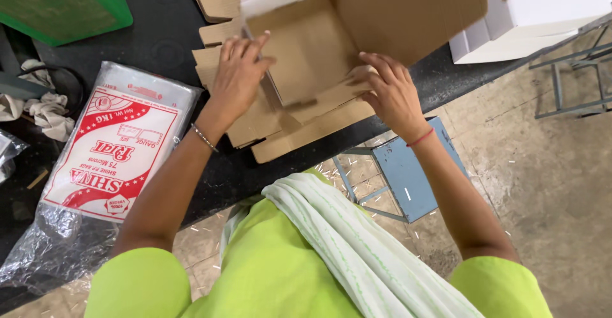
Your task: The person folds flat cardboard blanks into white boxes at a work table, pressing the sides and tucking the flaps to shape each box. Finished boxes are stacked on the table as the person repeats the folding cycle.
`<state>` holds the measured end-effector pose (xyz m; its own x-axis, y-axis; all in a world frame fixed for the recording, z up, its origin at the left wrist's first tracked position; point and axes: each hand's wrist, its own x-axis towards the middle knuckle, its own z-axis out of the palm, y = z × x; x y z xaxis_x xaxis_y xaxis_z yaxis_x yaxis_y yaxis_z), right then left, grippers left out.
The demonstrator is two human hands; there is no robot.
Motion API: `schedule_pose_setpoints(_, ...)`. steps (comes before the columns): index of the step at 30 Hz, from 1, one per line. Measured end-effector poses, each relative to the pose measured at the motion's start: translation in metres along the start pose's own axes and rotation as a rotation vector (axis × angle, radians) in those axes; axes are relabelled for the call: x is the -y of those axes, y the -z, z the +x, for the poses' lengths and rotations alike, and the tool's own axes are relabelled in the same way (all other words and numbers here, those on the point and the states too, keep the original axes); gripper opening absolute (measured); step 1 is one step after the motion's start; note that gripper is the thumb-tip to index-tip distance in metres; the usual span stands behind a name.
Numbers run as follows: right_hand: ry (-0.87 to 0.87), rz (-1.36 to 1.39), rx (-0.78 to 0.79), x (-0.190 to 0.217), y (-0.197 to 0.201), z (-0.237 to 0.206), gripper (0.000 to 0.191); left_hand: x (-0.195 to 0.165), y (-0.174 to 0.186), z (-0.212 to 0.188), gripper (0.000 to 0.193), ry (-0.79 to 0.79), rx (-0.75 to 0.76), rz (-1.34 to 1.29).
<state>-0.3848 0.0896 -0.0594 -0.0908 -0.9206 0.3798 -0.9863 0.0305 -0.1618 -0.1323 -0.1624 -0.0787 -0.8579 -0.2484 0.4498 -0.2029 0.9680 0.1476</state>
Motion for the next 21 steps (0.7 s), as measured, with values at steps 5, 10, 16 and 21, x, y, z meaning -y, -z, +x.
schedule_pose_setpoints(5,-0.071,-0.07,0.086,-0.003,0.0,0.001,0.042,-0.065,-0.001,-0.007,0.044,0.23,0.158,-0.369)
schedule_pose_setpoints(10,0.009,-0.071,0.105,-0.014,-0.005,0.005,0.042,-0.089,-0.012,-0.004,0.066,0.148,0.098,-0.307)
schedule_pose_setpoints(16,0.006,-0.043,0.231,-0.015,-0.022,0.013,0.038,-0.088,-0.041,0.009,0.032,0.183,0.188,-0.32)
schedule_pose_setpoints(21,-0.113,-0.042,0.483,-0.038,-0.037,0.038,0.042,-0.068,-0.06,0.031,0.033,0.299,0.406,-0.356)
